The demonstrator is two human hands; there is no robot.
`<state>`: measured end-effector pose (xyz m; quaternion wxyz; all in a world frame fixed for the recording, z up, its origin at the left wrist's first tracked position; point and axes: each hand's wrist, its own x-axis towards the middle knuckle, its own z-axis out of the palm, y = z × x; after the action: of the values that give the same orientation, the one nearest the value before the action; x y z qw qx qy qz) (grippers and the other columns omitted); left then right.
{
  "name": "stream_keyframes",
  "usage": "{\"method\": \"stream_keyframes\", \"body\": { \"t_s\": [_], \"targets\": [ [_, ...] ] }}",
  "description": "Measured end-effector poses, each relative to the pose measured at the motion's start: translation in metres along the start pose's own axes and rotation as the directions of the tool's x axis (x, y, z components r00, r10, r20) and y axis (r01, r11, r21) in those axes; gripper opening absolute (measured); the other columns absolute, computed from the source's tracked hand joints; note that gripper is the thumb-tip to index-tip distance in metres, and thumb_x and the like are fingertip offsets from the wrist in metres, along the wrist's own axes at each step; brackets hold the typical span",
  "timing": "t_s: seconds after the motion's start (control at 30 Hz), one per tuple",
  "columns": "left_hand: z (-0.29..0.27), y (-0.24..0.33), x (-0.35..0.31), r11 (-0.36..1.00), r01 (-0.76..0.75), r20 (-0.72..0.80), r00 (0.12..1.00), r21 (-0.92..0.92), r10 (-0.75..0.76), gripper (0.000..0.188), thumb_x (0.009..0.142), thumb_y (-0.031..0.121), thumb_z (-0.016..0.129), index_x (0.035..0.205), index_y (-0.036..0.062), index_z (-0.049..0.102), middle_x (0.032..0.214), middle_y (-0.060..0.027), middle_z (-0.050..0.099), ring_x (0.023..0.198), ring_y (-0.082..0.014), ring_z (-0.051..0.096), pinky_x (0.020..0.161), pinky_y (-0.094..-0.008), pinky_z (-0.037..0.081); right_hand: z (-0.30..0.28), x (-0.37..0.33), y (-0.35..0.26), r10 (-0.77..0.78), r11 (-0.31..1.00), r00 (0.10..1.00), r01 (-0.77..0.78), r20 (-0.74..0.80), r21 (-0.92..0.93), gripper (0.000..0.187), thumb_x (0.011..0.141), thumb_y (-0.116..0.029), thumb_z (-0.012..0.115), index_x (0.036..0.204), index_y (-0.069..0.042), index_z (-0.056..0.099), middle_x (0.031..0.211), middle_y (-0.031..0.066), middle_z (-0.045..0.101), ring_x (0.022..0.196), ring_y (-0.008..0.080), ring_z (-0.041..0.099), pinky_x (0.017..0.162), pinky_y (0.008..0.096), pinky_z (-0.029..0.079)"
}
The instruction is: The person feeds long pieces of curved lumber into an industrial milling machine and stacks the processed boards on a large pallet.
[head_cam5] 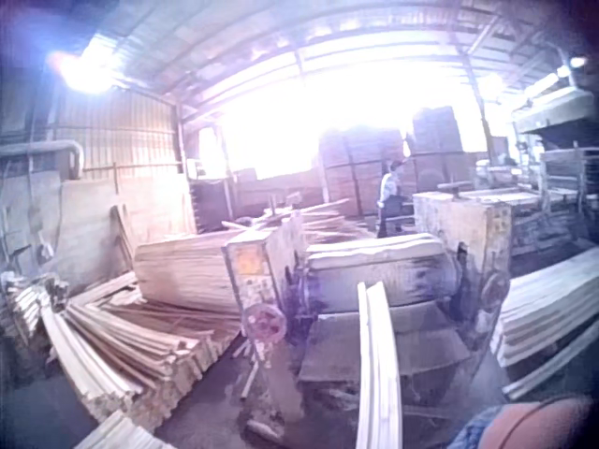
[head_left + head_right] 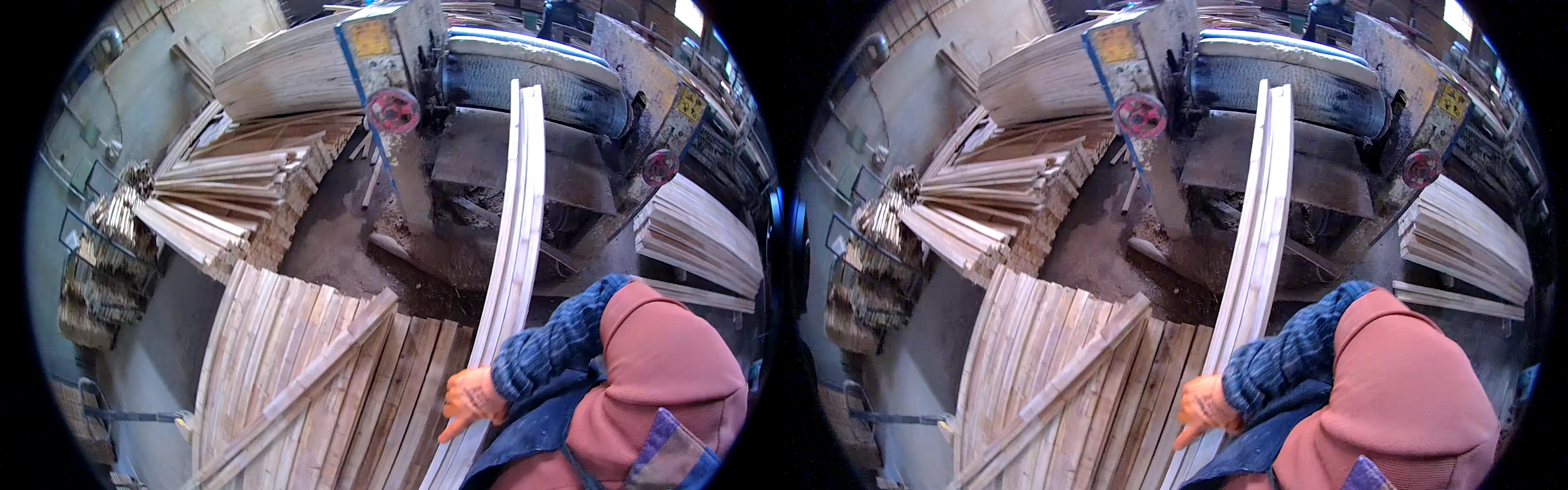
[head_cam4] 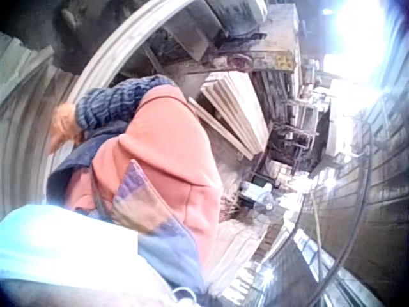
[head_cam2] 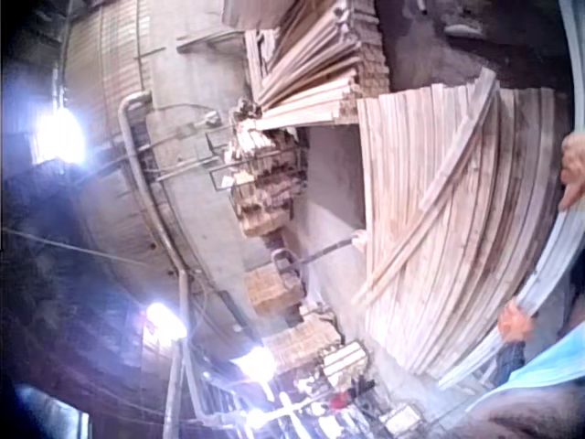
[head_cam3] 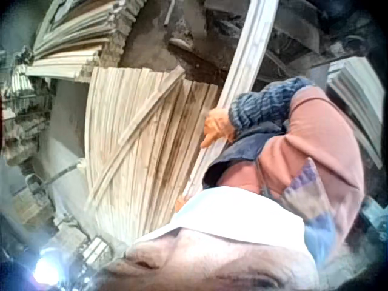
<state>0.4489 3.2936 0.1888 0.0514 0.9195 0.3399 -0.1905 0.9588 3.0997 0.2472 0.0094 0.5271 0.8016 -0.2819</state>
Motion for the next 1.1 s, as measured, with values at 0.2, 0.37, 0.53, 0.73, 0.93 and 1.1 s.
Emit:
{"method": "stream_keyframes", "body": {
  "t_s": [0.2,0.37,0.53,0.73,0.93,1.1],
  "targets": [
    [-0.087,0.057,0.008,0.990,-0.024,-0.114,0.993,0.141,0.040,0.045,0.088,0.036,0.075,0.122,0.0093,0.063,0.111,-0.0145,0.069,0.103,-0.0374,0.066,0.091,-0.0525,0.052,0.022,0.000,0.005,-0.110,0.994,0.949,0.105,-0.294,-0.034,0.109,0.072,-0.031,0.081,0.166,-0.029,0.027,0.105,0.0138,0.064,0.094,0.0359,0.068,0.078,0.0483,0.052],
    [-0.147,0.138,0.024,0.973,-0.079,-0.259,0.956,0.218,0.136,0.036,0.090,0.033,0.072,0.119,0.0116,0.065,0.106,-0.0126,0.069,0.099,-0.0360,0.067,0.088,-0.0526,0.053,0.040,-0.063,0.037,-0.110,0.994,0.912,0.106,-0.396,-0.032,0.113,0.066,-0.031,0.082,0.166,-0.030,0.029,0.106,0.0131,0.064,0.096,0.0360,0.067,0.079,0.0496,0.052],
    [-0.160,0.227,0.042,0.951,-0.149,-0.433,0.864,0.269,0.258,0.028,0.092,0.030,0.070,0.115,0.0139,0.067,0.101,-0.0108,0.069,0.096,-0.0346,0.067,0.085,-0.0528,0.053,0.048,-0.178,0.107,-0.129,0.982,0.788,0.015,-0.602,-0.191,0.118,0.057,-0.027,0.082,0.165,-0.031,0.035,0.119,0.0104,0.064,0.102,0.0342,0.067,0.091,0.0516,0.052],
    [-0.072,0.293,0.108,0.956,-0.075,-0.568,0.790,0.284,0.231,0.035,0.093,0.029,0.069,0.124,0.0139,0.065,0.101,-0.0082,0.069,0.094,-0.0342,0.066,0.085,-0.0524,0.053,0.060,-0.276,0.136,0.400,0.815,0.728,-0.561,-0.556,-0.148,0.116,0.057,-0.021,0.082,0.164,-0.030,0.038,0.156,0.0093,0.052,0.147,0.0318,0.047,0.129,0.0528,0.024],
    [-0.072,0.388,0.135,0.981,-0.192,-0.402,0.901,-0.034,0.162,0.083,0.063,0.046,0.086,0.133,0.0096,0.061,0.114,-0.0165,0.068,0.110,-0.0378,0.064,0.101,-0.0509,0.050,0.112,-0.226,0.116,0.177,0.894,0.710,-0.405,-0.682,-0.189,0.112,0.063,-0.024,0.073,0.167,-0.033,0.032,0.156,0.0103,0.053,0.145,0.0320,0.049,0.127,0.0517,0.032],
    [-0.085,0.445,0.157,0.929,-0.348,-0.371,0.885,-0.125,0.282,0.098,0.055,0.042,0.089,0.139,0.0042,0.056,0.119,-0.0192,0.068,0.116,-0.0402,0.062,0.106,-0.0510,0.047,0.108,-0.170,0.112,0.085,0.930,0.848,-0.256,-0.523,-0.263,0.108,0.066,-0.037,0.076,0.165,-0.030,0.033,0.133,0.0079,0.064,0.122,0.0313,0.064,0.110,0.0481,0.047]
  ]
}}
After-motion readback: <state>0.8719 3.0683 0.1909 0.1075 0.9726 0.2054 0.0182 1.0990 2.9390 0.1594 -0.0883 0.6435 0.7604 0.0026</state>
